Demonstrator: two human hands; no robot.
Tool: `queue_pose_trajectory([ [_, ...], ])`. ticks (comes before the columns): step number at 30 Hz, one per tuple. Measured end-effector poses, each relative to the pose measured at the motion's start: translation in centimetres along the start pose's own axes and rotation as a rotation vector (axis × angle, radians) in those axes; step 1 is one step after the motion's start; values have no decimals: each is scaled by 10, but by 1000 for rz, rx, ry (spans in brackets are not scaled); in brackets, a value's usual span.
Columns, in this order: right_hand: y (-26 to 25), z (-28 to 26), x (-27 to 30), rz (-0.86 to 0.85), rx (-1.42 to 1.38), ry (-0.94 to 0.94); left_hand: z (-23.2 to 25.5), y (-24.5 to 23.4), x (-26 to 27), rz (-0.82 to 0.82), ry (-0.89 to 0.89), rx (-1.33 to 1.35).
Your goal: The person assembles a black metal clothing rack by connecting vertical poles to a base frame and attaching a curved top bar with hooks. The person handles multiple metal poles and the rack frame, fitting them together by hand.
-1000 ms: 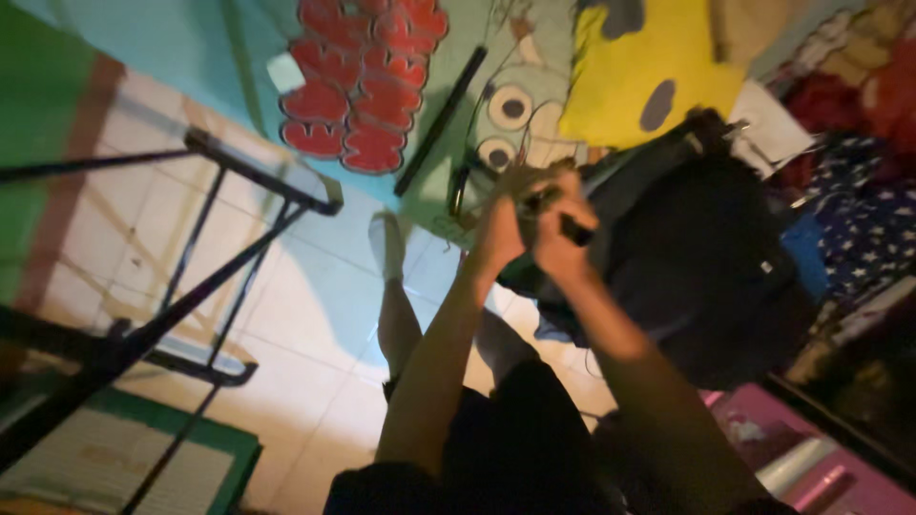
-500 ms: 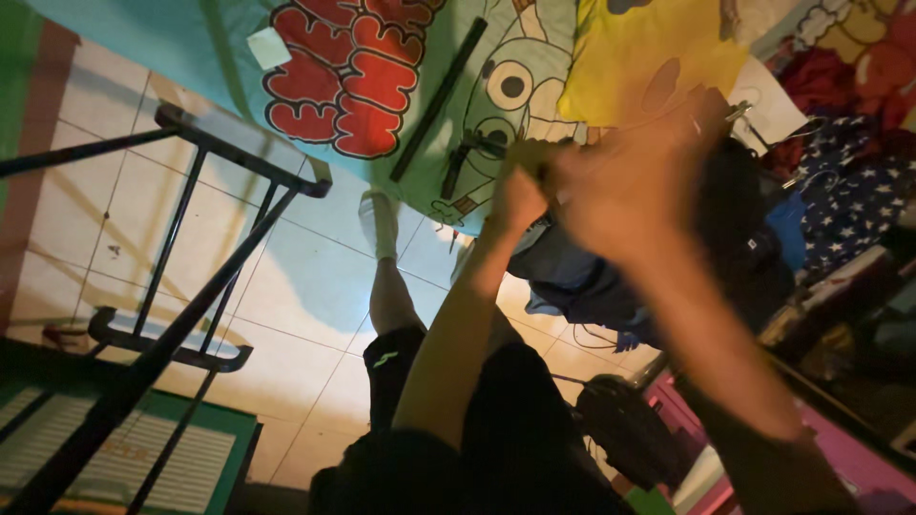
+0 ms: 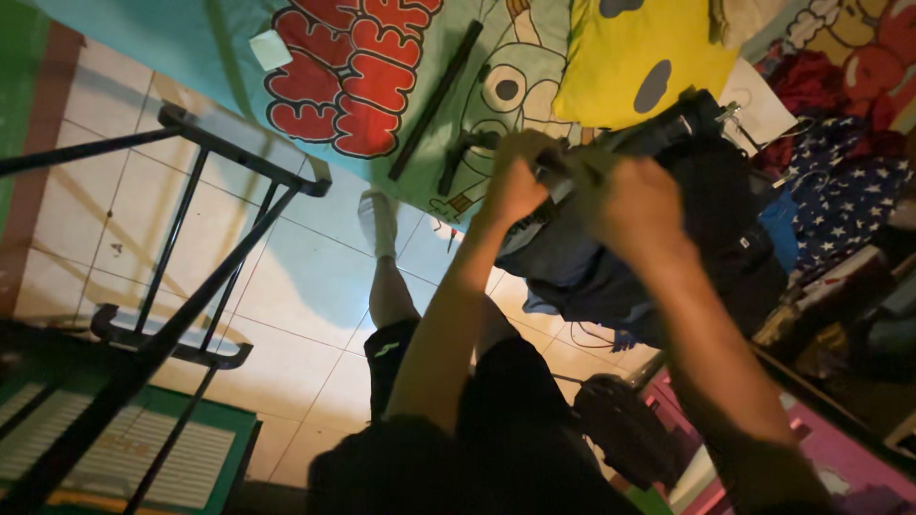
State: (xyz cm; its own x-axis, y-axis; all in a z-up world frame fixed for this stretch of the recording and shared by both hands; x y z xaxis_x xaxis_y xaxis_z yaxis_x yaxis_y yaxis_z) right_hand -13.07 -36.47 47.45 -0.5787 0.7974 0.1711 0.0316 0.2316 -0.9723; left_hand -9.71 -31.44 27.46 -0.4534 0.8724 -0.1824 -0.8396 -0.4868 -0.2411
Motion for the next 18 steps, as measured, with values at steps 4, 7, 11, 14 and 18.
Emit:
queue_pose_trajectory([
  [4, -49, 76, 67, -50, -152, 171, 5, -63, 39, 30, -31, -125],
  [7, -106, 122, 136, -13, -343, 238, -10, -125, 52, 199, -132, 32],
  [11, -150, 178, 223, -24, -507, 575, -11, -164, 39, 103, -208, -87],
  [14, -139, 192, 260, -242, -510, 666, 30, -155, 18, -299, -70, -452],
  [18, -97, 161, 278, -690, -899, 469, 93, -182, -13, -294, -231, -506],
])
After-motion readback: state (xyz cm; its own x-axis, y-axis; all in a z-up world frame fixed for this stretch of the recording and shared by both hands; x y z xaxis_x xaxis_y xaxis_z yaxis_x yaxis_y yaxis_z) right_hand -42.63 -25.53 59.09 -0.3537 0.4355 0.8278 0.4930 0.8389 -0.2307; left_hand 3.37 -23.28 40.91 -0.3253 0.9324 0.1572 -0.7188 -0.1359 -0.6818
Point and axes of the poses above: each hand's wrist, its own x-axis away from the middle knuckle, its own y-axis out of the palm, z = x × y, the point moved 9 cm from there along -x, towards the middle knuckle, and after that the axes turned 5 degrees about z, right-handed, at the moved point
